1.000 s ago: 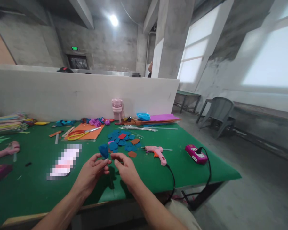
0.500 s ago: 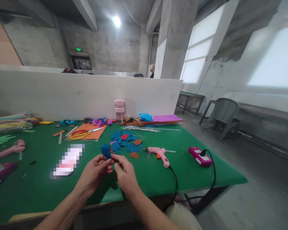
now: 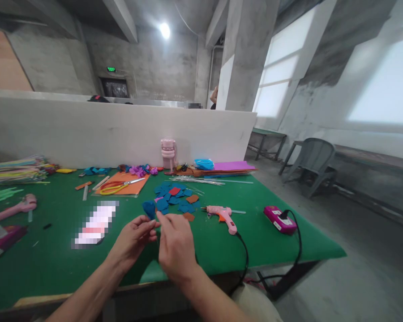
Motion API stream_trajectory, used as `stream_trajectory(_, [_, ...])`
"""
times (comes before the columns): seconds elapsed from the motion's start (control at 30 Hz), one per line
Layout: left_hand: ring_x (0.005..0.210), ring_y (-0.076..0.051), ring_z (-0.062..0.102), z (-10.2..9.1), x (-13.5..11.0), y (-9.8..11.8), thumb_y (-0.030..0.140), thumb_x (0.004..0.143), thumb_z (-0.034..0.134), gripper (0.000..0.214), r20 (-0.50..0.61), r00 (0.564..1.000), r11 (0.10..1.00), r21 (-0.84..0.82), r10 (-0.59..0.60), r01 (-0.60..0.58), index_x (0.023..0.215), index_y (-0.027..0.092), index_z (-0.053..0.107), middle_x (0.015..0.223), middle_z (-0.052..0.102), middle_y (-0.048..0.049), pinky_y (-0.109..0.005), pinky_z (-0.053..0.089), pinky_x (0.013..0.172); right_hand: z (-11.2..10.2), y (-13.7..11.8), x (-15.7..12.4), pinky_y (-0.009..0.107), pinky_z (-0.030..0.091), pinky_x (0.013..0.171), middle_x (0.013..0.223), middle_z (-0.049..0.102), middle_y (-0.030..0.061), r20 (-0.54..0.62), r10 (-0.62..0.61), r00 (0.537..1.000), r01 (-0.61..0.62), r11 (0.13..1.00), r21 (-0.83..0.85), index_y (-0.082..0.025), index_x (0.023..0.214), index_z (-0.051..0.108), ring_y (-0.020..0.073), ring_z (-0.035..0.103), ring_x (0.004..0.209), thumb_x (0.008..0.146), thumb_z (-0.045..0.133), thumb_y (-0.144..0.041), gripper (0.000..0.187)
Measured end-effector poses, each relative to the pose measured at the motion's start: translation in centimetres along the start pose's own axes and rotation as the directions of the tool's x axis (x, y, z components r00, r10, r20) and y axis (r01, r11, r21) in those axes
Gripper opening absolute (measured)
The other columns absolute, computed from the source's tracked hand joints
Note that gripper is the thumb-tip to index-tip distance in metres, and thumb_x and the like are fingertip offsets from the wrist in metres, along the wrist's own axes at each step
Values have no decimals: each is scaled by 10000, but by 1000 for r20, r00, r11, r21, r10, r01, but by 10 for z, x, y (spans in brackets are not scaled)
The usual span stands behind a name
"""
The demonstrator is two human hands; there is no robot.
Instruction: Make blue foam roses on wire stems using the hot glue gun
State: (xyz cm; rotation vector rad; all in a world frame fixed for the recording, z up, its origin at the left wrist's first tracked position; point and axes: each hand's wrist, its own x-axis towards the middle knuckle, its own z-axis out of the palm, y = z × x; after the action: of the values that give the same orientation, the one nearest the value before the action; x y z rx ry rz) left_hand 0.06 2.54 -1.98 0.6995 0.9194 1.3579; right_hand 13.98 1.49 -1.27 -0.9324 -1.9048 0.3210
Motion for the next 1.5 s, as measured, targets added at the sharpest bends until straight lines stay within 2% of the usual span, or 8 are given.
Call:
stream_trajectory(0.1, [425,-49,512,-2,0,2,211,605,751,287,38,998,999,13,-52,52,720,162,492,692,674,-12,-154,398,409,-1,15,7,363,426,848,998,601,78,7,291,957,-275,895,351,-208,1075,567,198,549,933,847,454,-267,261])
stream_trajectory(0.17, [390,-27,457,-2,-1,2,225,633,733,259,71,997,999,39,-40,38,693,158,491,645,652,6,-128,315,367,1,21,9,320,463,764,877,631,47,230,439,869,-485,659,575,-194,934,578,166,591,813,815,526,-346,200])
stream_trajectory(0.3, [436,-36,480,0,-3,2,229,646,727,223,101,995,996,83,6,-14,713,149,530,558,588,39,-123,317,405,9,16,6,242,465,653,757,640,14,554,399,731,-650,160,743,-168,844,538,97,599,621,745,634,-393,264])
stream_trajectory(0.4, [472,-51,509,1,-3,1,225,645,731,223,106,994,997,73,20,-28,741,155,543,557,564,49,-139,362,445,12,8,4,235,471,657,721,649,9,577,372,727,-624,8,782,-165,842,528,89,607,597,687,703,-373,313])
stream_trajectory(0.6, [580,-69,553,1,-5,4,190,646,731,201,142,987,994,69,79,-90,800,140,612,707,604,4,-160,414,519,15,9,3,238,493,648,670,662,6,498,446,744,-564,18,826,-149,865,544,102,623,592,630,758,-297,351])
stream_trajectory(0.83, [641,-62,547,-8,-3,17,204,658,725,276,95,995,999,38,8,-12,920,139,667,925,636,-42,-158,440,557,15,18,5,202,499,623,671,668,4,514,522,681,-558,-84,826,-128,867,588,82,621,565,586,787,-242,363])
stream_trajectory(1.13, [606,-67,532,-7,-1,8,219,670,722,133,132,991,999,31,0,-4,752,133,663,688,594,4,-165,429,572,17,12,1,221,510,644,676,682,21,584,485,651,-591,-159,791,-128,877,609,87,628,576,601,774,-195,328])
stream_trajectory(1.5, [563,-67,523,-5,1,6,221,640,738,162,81,997,999,30,19,-22,704,119,629,642,567,13,-177,426,536,19,5,1,217,497,608,645,689,34,544,538,644,-584,-113,804,-122,843,618,98,626,540,536,803,-226,373])
